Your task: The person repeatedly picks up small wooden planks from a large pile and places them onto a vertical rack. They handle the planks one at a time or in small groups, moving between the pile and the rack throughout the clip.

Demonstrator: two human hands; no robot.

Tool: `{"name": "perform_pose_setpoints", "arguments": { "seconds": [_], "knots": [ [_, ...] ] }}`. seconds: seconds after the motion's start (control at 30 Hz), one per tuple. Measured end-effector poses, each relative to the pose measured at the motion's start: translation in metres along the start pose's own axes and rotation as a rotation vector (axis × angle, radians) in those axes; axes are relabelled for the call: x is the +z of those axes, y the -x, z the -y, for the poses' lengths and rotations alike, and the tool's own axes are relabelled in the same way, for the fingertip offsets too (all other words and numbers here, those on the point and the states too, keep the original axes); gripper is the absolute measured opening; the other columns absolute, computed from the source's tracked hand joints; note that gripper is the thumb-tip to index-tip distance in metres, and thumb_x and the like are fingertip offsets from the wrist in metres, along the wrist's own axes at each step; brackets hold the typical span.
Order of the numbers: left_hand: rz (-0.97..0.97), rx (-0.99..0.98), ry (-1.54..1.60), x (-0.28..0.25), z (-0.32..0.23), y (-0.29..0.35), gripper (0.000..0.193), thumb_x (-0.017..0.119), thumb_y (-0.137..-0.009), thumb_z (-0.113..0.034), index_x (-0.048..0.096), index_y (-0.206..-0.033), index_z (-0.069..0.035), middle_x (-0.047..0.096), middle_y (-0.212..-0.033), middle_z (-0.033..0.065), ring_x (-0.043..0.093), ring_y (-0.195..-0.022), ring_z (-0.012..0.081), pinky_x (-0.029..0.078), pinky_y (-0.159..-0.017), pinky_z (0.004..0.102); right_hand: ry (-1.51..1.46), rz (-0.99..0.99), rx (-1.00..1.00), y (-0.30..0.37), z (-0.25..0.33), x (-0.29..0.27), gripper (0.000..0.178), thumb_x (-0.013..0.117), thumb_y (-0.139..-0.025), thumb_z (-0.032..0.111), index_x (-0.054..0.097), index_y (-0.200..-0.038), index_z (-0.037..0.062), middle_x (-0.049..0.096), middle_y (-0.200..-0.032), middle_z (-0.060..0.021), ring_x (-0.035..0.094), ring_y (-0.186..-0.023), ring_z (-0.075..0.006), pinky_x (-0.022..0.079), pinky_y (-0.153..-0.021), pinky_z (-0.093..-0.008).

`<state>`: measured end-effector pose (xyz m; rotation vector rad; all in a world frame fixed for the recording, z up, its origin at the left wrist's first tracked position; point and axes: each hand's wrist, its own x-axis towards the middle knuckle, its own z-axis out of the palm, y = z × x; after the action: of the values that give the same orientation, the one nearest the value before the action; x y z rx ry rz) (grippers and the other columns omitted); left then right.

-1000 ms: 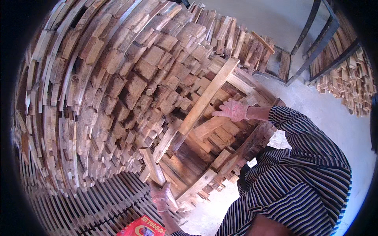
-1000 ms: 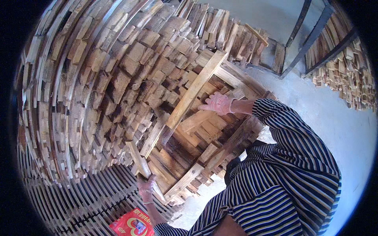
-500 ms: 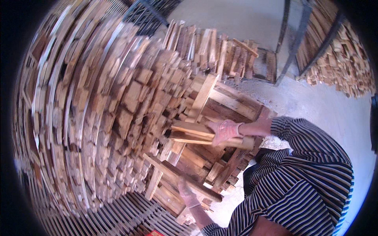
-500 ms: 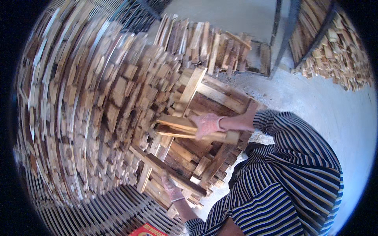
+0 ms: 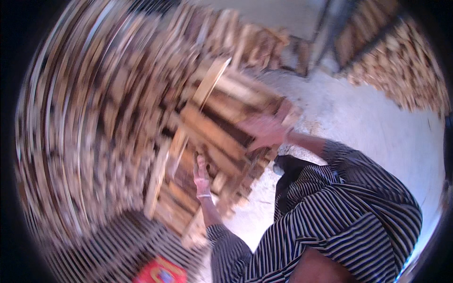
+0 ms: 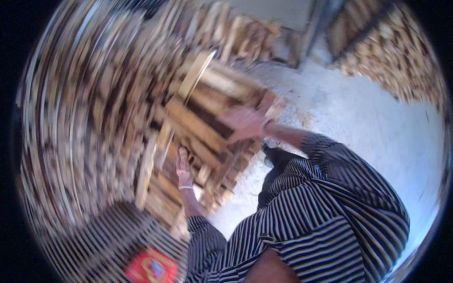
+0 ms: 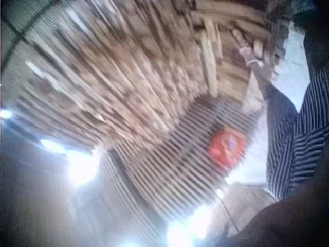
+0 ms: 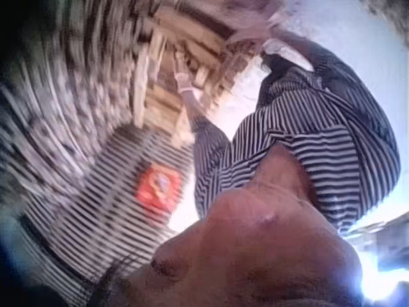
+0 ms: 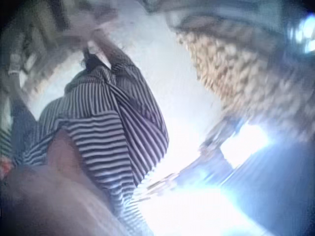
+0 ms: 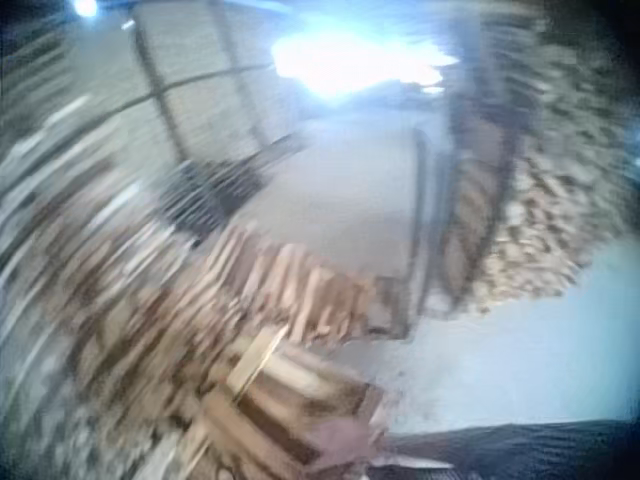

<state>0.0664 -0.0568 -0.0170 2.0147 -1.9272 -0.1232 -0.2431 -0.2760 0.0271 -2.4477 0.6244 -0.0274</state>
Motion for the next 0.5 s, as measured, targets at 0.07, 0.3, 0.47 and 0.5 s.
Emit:
{"name": "perform_pose_setpoints", "arguments": {
  "seconds": [0.07, 0.3, 0.47, 0.5],
  "knots": [
    [0.188, -0.575, 0.438, -0.022, -0.008, 0.046, 0.067, 0.067, -0.094, -0.037, 0.043, -0.151, -0.01, 0.052, -0.147, 0.0165, 0.053, -0.132, 0.0242, 0.046, -0.106, 0.0365, 0.292, 0.114, -0.05, 0.033, -0.04, -0.013, 0.094, 0.083, -0.062, 0.046, 0.05, -0.143, 0.0125, 0.059, -0.13, -0.0157, 0.053, -0.126, -0.0363, 0.035, -0.108, -0.0581],
    [0.631, -0.969, -0.231, -0.067, -0.033, 0.161, 0.088, 0.069, -0.081, -0.018, 0.026, -0.158, -0.016, 0.037, -0.157, 0.0186, 0.035, -0.145, 0.0395, 0.037, -0.113, 0.0559, 0.534, 0.208, -0.228, 0.013, -0.063, -0.007, 0.071, 0.08, -0.072, 0.023, 0.054, -0.138, 0.0164, 0.058, -0.118, -0.0074, 0.054, -0.117, -0.0268, 0.044, -0.099, -0.0438],
    [0.608, -0.974, -0.406, -0.039, -0.012, 0.195, 0.069, 0.056, -0.089, -0.014, 0.034, -0.154, -0.02, 0.048, -0.147, 0.0168, 0.043, -0.138, 0.0407, 0.038, -0.109, 0.0591, 0.62, 0.363, -0.174, -0.007, -0.051, -0.025, 0.071, 0.081, -0.075, 0.025, 0.053, -0.141, 0.0183, 0.057, -0.129, -0.0072, 0.053, -0.124, -0.0276, 0.042, -0.105, -0.0405],
    [0.558, -0.944, -0.477, -0.033, -0.008, 0.197, 0.065, 0.055, -0.09, -0.016, 0.036, -0.152, -0.021, 0.05, -0.145, 0.0157, 0.045, -0.135, 0.0405, 0.039, -0.108, 0.0583, 0.644, 0.373, -0.143, -0.005, -0.052, -0.027, 0.072, 0.082, -0.076, 0.026, 0.052, -0.141, 0.0187, 0.057, -0.131, -0.0073, 0.052, -0.125, -0.0281, 0.042, -0.106, -0.0405]
  ]
}}
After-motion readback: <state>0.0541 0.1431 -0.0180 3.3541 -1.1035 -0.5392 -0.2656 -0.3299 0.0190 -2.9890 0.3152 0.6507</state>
